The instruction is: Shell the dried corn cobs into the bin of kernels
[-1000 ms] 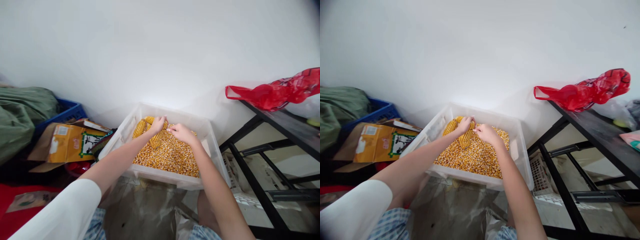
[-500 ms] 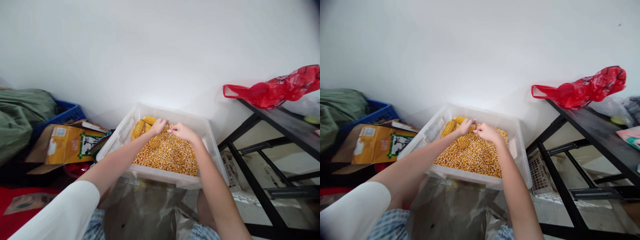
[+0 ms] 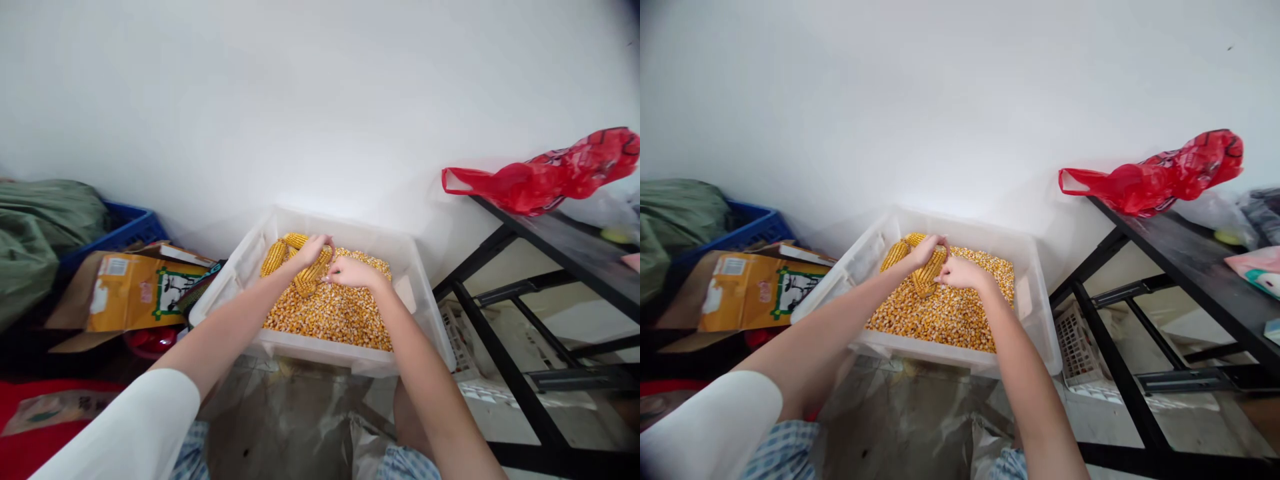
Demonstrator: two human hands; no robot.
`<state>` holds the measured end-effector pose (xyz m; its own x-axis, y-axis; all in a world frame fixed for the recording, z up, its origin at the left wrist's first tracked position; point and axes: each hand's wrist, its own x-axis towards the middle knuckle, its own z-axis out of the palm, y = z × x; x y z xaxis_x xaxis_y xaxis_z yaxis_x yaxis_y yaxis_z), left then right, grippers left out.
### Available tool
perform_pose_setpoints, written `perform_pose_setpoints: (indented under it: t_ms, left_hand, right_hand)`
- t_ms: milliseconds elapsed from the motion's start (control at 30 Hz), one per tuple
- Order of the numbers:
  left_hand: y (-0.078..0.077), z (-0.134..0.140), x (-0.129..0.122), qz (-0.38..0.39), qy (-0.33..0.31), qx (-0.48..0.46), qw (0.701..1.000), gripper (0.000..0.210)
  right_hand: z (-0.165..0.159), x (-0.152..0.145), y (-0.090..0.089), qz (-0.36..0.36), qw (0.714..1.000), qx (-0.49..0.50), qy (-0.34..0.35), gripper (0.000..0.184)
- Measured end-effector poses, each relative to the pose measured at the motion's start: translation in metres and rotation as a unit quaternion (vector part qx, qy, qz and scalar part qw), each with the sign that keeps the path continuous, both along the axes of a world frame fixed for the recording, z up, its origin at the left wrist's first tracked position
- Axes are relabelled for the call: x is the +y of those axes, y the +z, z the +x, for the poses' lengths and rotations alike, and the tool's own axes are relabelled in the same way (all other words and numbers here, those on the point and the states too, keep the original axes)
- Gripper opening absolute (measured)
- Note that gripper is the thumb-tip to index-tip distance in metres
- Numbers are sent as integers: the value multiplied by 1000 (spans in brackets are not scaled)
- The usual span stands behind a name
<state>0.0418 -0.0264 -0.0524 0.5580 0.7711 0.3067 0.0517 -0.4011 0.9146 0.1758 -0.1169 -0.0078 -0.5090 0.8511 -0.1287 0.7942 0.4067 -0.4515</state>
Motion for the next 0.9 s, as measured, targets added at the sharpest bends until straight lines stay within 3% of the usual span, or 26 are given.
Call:
perform_pose_setpoints:
  t_ms: [133, 333, 500, 900]
  left_hand:
    - [1, -9, 8, -145, -2, -90, 985, 48]
    - [4, -15, 12, -217, 0, -120, 969, 45]
    - [4, -14, 12, -209, 11, -95, 973, 45]
    - [-5, -10, 18, -132, 31, -79, 988, 51]
  right_hand:
    - [-2, 1, -1, 58, 995, 16, -84, 35]
    - [-3, 7, -7, 119, 983, 80, -114, 38]
    - [-1, 6, -4, 146, 972, 128, -132, 39]
    - [-21, -2, -3, 215, 968, -28, -127, 36]
